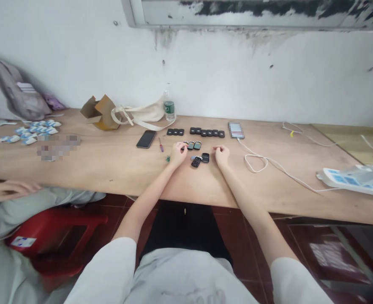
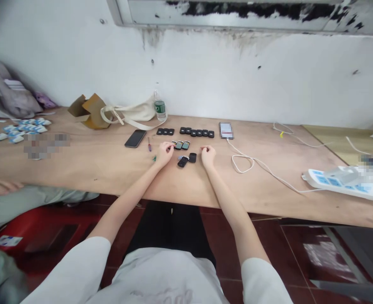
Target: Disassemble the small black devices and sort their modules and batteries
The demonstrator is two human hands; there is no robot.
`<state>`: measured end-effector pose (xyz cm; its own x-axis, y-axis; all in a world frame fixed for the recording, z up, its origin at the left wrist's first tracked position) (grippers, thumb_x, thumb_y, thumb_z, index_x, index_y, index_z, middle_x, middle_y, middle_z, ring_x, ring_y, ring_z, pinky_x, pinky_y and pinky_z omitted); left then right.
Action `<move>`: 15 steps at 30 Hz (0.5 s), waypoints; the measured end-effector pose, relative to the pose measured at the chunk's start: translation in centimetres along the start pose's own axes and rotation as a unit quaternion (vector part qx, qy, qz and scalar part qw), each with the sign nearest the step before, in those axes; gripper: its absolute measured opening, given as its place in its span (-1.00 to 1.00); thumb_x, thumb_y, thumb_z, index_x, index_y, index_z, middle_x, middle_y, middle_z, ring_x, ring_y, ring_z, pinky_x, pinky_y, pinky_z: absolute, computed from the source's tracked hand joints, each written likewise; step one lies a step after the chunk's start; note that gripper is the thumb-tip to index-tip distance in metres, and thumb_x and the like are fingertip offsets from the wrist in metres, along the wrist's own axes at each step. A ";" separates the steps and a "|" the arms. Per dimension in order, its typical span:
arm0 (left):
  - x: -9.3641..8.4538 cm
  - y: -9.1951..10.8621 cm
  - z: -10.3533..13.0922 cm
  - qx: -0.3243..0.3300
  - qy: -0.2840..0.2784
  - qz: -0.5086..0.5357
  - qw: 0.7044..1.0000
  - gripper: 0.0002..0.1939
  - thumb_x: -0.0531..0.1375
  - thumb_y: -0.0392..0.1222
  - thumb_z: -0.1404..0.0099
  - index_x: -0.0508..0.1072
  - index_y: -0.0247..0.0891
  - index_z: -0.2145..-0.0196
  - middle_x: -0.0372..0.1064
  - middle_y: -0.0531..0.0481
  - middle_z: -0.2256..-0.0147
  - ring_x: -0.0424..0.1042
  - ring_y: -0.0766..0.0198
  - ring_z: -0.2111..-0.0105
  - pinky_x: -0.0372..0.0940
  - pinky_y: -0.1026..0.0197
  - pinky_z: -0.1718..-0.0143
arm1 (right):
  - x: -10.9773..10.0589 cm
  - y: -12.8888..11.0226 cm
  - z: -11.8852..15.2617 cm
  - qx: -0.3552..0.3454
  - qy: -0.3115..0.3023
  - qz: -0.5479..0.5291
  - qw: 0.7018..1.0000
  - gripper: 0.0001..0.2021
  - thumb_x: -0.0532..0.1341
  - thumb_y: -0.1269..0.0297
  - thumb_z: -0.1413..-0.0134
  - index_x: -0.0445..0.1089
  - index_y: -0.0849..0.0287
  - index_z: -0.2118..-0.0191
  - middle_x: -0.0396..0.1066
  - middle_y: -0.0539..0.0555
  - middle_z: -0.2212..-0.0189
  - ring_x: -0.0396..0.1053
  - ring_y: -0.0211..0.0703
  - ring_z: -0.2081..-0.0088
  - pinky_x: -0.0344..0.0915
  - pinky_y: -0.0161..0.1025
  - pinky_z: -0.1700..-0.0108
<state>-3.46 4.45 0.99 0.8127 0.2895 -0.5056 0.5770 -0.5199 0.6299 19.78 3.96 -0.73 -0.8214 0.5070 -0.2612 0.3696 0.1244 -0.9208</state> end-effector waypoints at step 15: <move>0.1 -0.1 0.0 -0.001 -0.013 0.003 1.000 -0.80 0.05 -0.34 -0.26 0.48 -0.24 0.32 0.42 -0.09 0.25 0.36 0.17 0.17 0.32 0.17 0.23 | 0.0 0.0 0.1 -0.008 0.005 0.002 1.000 -0.74 -0.03 0.41 0.17 0.42 0.22 0.50 0.49 0.14 0.43 0.38 -0.09 0.33 0.27 -0.16 0.13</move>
<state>-3.45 4.56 0.88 0.8143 0.2651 -0.5163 0.5716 -0.5208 0.6341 19.76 3.92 -0.74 -0.8160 0.5156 -0.2613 0.3793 0.1364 -0.9152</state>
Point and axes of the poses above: each hand's wrist, its own z-axis away from the middle knuckle, its own x-axis out of the palm, y = z × x, the point moved 4 cm from there along -z, towards the middle knuckle
